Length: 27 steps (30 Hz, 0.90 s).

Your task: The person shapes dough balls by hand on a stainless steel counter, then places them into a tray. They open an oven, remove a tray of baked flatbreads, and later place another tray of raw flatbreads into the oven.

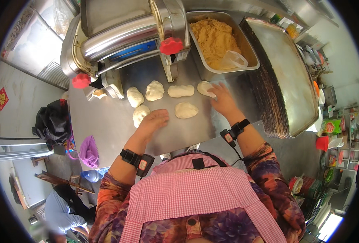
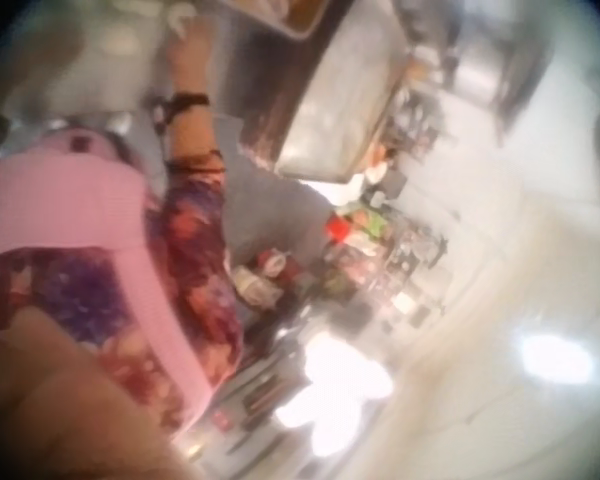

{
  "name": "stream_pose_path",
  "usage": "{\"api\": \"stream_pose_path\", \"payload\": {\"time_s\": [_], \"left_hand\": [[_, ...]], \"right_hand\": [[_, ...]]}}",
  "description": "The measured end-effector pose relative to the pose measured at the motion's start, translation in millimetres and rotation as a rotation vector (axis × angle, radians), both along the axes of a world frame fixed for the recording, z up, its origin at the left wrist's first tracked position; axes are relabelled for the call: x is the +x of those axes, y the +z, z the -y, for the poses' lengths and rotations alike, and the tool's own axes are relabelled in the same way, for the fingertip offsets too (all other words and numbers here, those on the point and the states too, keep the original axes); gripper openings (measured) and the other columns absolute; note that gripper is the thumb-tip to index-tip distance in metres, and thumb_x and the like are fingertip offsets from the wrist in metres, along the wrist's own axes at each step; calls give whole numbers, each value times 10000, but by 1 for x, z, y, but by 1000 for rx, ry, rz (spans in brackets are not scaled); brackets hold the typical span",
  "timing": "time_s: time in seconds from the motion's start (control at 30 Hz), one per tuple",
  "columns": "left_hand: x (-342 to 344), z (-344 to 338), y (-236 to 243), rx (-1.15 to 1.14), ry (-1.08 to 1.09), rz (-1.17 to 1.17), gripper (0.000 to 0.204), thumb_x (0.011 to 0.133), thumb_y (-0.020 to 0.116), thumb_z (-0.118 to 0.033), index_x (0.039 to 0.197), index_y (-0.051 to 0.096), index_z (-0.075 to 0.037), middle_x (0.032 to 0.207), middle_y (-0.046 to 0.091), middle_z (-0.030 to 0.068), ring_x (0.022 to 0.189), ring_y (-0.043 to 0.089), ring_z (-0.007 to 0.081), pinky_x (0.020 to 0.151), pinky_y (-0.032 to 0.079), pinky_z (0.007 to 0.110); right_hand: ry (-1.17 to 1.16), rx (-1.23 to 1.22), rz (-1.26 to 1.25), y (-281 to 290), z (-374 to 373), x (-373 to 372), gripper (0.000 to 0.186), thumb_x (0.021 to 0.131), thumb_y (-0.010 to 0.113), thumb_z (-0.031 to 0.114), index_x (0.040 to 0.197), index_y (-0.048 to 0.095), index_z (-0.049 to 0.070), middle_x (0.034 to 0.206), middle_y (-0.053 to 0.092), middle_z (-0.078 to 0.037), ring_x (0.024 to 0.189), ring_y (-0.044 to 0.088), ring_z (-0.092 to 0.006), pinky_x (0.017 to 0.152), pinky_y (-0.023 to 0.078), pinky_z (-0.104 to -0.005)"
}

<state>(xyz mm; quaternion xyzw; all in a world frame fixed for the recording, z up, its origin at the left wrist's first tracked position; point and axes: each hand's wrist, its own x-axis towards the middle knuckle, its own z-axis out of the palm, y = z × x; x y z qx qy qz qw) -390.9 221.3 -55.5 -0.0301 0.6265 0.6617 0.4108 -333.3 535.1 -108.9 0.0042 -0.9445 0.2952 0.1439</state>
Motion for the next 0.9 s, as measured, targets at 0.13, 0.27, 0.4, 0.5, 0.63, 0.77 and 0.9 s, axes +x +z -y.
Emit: {"api": "stream_pose_path", "payload": {"time_s": [0.13,0.27,0.4,0.5,0.63,0.77,0.9], "left_hand": [[2,-13,-4,33,115,56,324,876,553,-114,1167,507,21,1103,585,100,1038,566,197,886,466,317],[1,-28,-8,38,145,22,305,874,546,-107,1150,516,19,1083,592,96,1025,568,197,882,468,318],[-3,-37,-10,46,183,30,299,875,545,-111,1142,522,20,1073,594,90,1012,570,194,877,469,319],[-8,-46,-10,50,206,-5,298,866,545,-104,1133,539,27,1094,587,91,1035,557,196,871,465,321],[-16,-71,-14,-129,95,-283,354,835,559,-98,1177,543,-8,1131,576,79,1066,539,194,885,445,315],[-28,-101,-28,-365,-49,-670,390,768,577,-82,1157,591,-62,1103,590,86,1070,524,209,916,418,339],[-34,-124,-44,-748,-223,-1263,418,721,625,-92,1139,606,-76,1140,576,95,1122,483,276,941,399,359]], "right_hand": [[393,-274,5,-2,41,-5,459,704,658,65,1153,573,110,1189,563,-127,1130,491,-345,966,409,-404],[564,-26,150,-6,62,-19,444,704,646,49,1140,583,110,1183,563,-127,1092,513,-329,939,423,-399],[515,-397,247,3,31,-22,389,701,613,2,1077,624,101,1175,568,-119,1081,511,-331,932,428,-397],[382,-386,152,12,-9,2,394,697,598,-27,1071,633,93,1149,583,-119,1070,525,-338,919,441,-396],[347,-53,70,9,-40,26,407,705,605,-16,1095,629,95,1196,568,-123,1115,514,-322,950,428,-380],[300,-178,43,10,-49,26,368,737,613,2,1091,637,97,1198,576,-127,1125,521,-304,982,408,-358],[76,-494,108,23,-60,30,287,765,614,29,1044,653,82,1135,610,-137,1092,552,-284,963,413,-345]]}}
